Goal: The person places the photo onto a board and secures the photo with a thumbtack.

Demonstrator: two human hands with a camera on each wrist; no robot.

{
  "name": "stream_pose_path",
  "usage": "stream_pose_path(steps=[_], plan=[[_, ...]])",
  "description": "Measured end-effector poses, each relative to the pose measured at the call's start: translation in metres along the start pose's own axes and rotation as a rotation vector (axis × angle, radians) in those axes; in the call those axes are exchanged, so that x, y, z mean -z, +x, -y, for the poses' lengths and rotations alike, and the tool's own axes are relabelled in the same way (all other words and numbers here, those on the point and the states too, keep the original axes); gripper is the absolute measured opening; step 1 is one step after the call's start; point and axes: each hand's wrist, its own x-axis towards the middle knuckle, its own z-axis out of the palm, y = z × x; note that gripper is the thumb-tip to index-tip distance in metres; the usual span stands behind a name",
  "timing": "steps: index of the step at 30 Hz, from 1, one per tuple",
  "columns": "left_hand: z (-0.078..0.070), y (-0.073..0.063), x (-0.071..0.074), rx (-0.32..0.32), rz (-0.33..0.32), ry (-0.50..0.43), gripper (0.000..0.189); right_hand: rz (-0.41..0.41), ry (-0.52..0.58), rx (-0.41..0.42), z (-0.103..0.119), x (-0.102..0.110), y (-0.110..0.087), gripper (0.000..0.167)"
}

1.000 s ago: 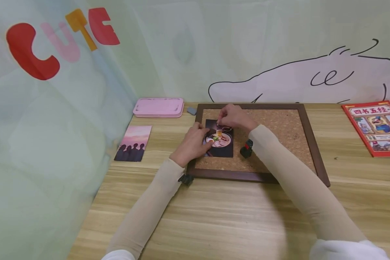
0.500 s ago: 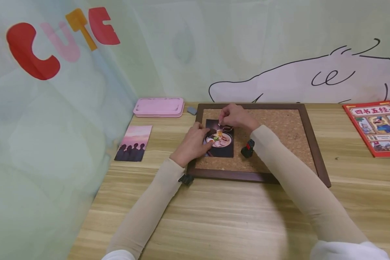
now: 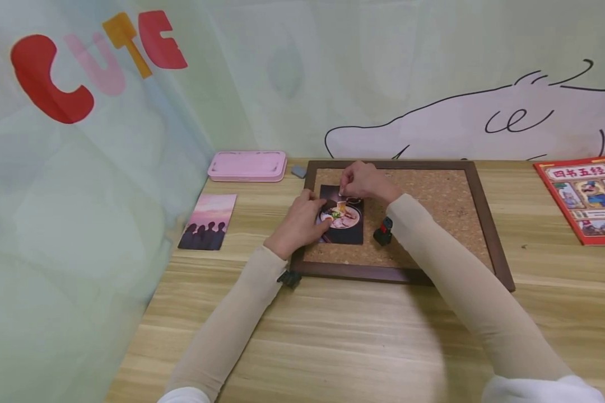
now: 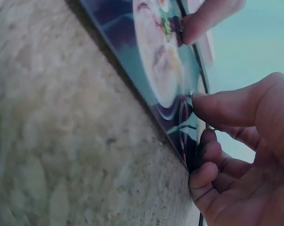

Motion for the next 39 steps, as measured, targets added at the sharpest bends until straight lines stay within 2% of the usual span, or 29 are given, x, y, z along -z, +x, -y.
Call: stream_pose_path(steps=[3,11,18,22,26,30,34,39], plan=[[0.001,0.000,0.000,-0.002,-0.006,0.005,0.057,0.001,-0.044,0.014,0.002,0.000,0.001,0.008],[-0.001,0.002,-0.001,-0.012,-0.002,0.009,0.057,-0.022,-0.056,-0.005,0.001,-0.001,-0.001,0.006],[-0.002,0.002,-0.001,-0.023,-0.007,0.008,0.057,-0.035,-0.011,-0.020,0.000,0.000,-0.007,0.005],[-0.001,0.001,0.000,-0.024,-0.014,0.002,0.054,-0.054,0.022,0.016,-0.003,-0.004,-0.010,0.007],[0.001,0.000,0.001,-0.025,-0.017,-0.026,0.052,-0.072,0.024,0.087,-0.006,-0.006,-0.015,0.015],[0.002,-0.001,0.004,-0.042,-0.058,-0.047,0.053,-0.091,0.068,0.126,-0.006,-0.004,-0.025,0.028],[0.003,-0.004,0.011,-0.059,-0.117,-0.035,0.066,-0.107,0.105,0.158,-0.006,-0.001,-0.040,0.041],[0.005,-0.010,0.021,-0.065,-0.166,0.015,0.082,-0.137,0.072,0.186,-0.010,0.001,-0.057,0.058]])
